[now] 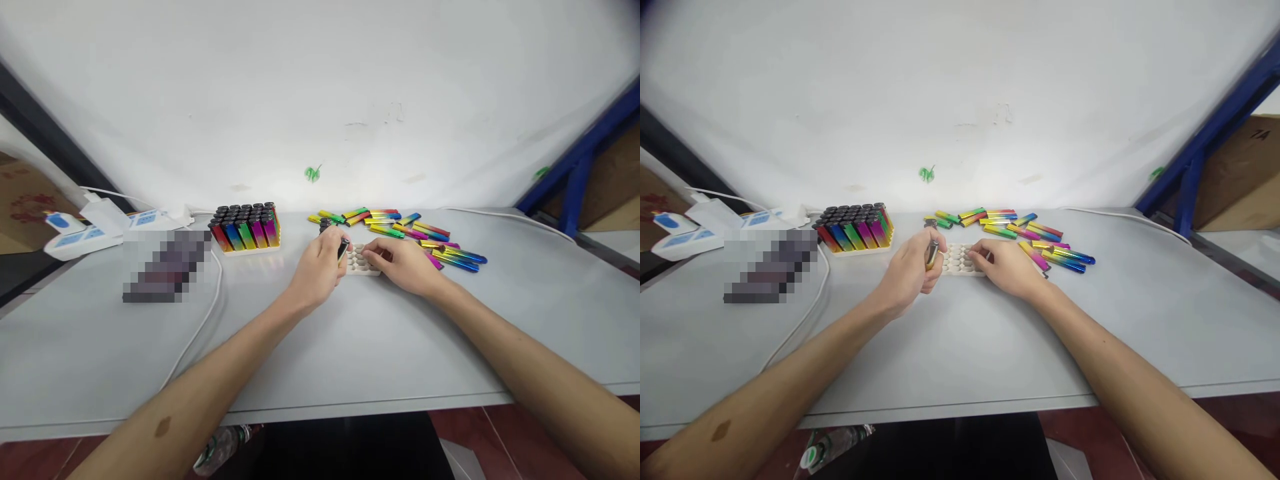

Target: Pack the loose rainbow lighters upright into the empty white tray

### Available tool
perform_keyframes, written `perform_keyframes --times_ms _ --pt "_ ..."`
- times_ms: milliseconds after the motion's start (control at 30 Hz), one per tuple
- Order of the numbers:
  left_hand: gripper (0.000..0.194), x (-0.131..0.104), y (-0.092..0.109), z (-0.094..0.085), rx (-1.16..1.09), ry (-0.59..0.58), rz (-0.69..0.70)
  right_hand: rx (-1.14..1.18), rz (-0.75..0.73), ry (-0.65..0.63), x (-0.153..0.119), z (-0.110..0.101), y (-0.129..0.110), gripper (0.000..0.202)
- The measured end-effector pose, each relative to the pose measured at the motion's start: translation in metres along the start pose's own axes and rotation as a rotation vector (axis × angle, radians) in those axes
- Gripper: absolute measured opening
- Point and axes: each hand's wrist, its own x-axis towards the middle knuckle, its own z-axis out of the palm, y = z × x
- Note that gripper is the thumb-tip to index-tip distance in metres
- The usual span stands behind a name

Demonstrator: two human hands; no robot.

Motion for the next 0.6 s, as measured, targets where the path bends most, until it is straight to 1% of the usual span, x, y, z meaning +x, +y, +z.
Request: perform_keyframes --times_ms 100,233,367,433,600 --pt "0.02 -0.0017 0.0038 0.0018 0.026 0.021 -0.014 -0.003 -0.004 -0.002 0.0 -0.0004 -0.0004 0.028" --pt "0.027 -0.0044 0.0061 0.004 0.1 0.023 -0.004 -0.017 -0.009 -0.009 0.0 -0.0005 -0.0011 0.027" --pt "0.023 -0.004 0.003 0.0029 0.134 0.008 0.031 -0.022 -0.006 -0.01 -0.0001 -0.0008 -0.0024 0.027" --pt "0.022 -0.0028 0.0009 0.0013 0.109 0.008 0.057 -0.018 0.001 -0.017 -0.0002 -0.0011 -0.003 0.027" --pt "0.022 0.0008 -0.0016 -0.0043 -0.037 -0.003 0.12 -0.03 0.007 -0.013 0.0001 -0.001 -0.0027 0.025"
